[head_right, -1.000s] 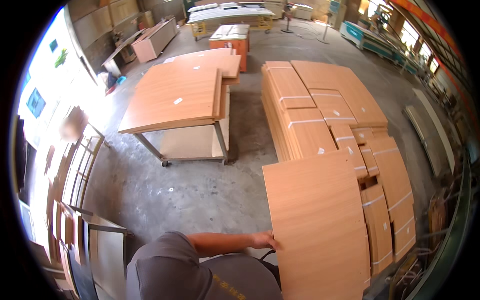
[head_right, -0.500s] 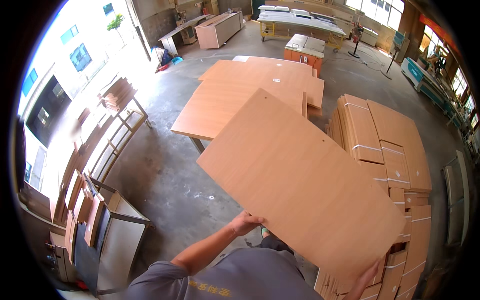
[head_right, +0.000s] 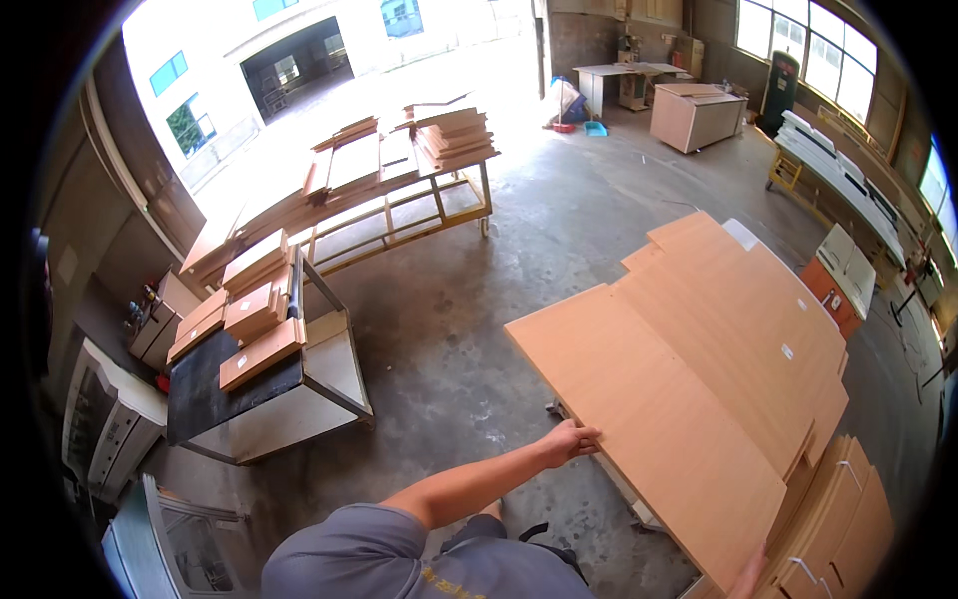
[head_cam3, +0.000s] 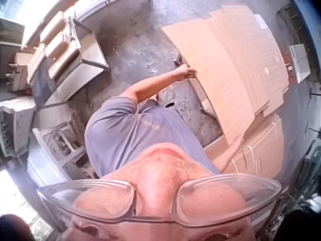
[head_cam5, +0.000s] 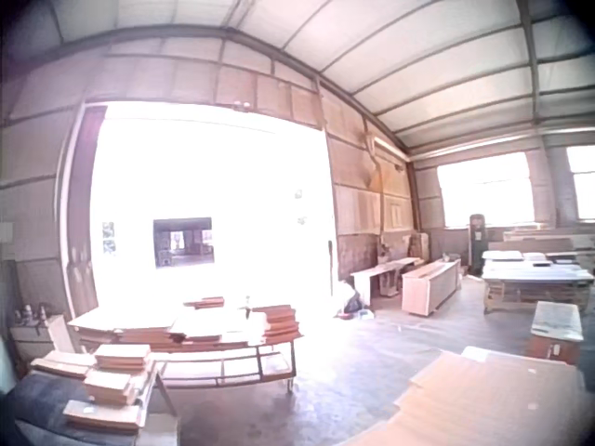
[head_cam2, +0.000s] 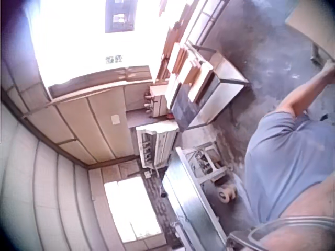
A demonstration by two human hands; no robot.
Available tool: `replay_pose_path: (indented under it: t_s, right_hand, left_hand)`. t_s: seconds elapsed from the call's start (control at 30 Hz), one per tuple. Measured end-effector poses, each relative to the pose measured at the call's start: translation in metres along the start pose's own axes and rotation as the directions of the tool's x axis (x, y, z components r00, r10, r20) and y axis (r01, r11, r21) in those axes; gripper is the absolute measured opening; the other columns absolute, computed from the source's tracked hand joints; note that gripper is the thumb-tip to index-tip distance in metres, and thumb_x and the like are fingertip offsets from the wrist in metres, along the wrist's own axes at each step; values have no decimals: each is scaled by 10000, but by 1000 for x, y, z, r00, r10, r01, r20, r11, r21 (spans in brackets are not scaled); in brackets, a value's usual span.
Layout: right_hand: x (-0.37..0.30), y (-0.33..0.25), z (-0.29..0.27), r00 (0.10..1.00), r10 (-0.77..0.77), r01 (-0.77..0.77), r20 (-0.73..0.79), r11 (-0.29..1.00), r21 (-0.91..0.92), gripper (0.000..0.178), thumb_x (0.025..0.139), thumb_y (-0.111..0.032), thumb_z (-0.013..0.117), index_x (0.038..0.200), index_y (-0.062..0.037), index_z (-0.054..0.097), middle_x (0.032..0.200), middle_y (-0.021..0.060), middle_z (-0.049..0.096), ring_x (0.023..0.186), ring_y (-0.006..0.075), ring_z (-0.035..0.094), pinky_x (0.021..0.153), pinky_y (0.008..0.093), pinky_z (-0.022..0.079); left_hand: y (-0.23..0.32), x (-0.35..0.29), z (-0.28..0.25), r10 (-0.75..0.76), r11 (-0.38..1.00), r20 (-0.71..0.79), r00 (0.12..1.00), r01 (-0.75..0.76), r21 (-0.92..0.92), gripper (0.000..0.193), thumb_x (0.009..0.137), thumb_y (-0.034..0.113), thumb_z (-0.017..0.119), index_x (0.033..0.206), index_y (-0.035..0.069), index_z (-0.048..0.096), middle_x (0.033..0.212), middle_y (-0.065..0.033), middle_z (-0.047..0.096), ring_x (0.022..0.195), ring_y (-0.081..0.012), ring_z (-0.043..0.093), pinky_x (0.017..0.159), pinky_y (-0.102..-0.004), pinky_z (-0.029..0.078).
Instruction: The person picks up rectangular wooden panels from a table, aligns them, and stacks them on a workbench. They then use a white strap to bundle the stack together. Finally, they carry the bundled stack to a larger pile of similar panels and place it on top.
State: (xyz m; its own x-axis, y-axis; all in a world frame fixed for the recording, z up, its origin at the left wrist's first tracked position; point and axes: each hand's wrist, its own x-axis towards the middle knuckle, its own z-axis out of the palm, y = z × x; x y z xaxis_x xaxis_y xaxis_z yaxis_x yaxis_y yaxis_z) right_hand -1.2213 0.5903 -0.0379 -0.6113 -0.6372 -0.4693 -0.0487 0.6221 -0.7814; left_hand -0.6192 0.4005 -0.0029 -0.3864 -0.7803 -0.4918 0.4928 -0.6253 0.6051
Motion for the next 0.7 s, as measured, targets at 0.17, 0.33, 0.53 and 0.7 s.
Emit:
replay_pose_path:
  t_s: [0.17, 0.33, 0.53, 0.7]
  right_hand:
    - [72, -106, 130, 922, -266, -116, -280, 502, -857, 599, 938, -383, 462, 1439, -69, 367, 1462, 190, 366, 1312, 341, 396, 1075, 423, 340]
    - [106, -140, 324, 967, -235, 9, -97, 411, -911, 536, 967, -428, 407, 1452, -204, 371, 1505, 208, 285, 1348, 377, 331, 1097, 468, 301]
    - [4, -242, 510, 765, -67, -452, -640, 653, -608, 647, 941, -553, 314, 1473, -184, 309, 1549, 166, 216, 1399, 372, 227, 1116, 518, 192]
    - [50, -264, 554, 619, -163, -473, -768, 704, -530, 795, 872, -690, 323, 1474, -173, 276, 1533, 130, 238, 1410, 352, 182, 1097, 585, 136]
  left_hand:
    - [79, 33, -32, -424, 594, 299, 855, 13, 805, 325, 926, 230, 572, 1136, -14, 610, 989, -136, 696, 833, -236, 703, 721, -335, 574]
    - [146, 32, -141, -383, 713, 293, 876, 78, 697, 319, 927, 207, 556, 1171, 9, 607, 996, -141, 699, 843, -241, 706, 712, -354, 571]
    - [156, -48, -445, 311, 470, -546, 778, 373, 800, 333, 737, 230, 611, 1027, 97, 708, 921, -121, 711, 874, -286, 674, 796, -364, 526]
    - [146, -159, -621, -23, 857, -938, 347, 490, 160, 148, 796, 145, 615, 776, 15, 683, 659, -71, 657, 562, -173, 622, 531, -311, 492]
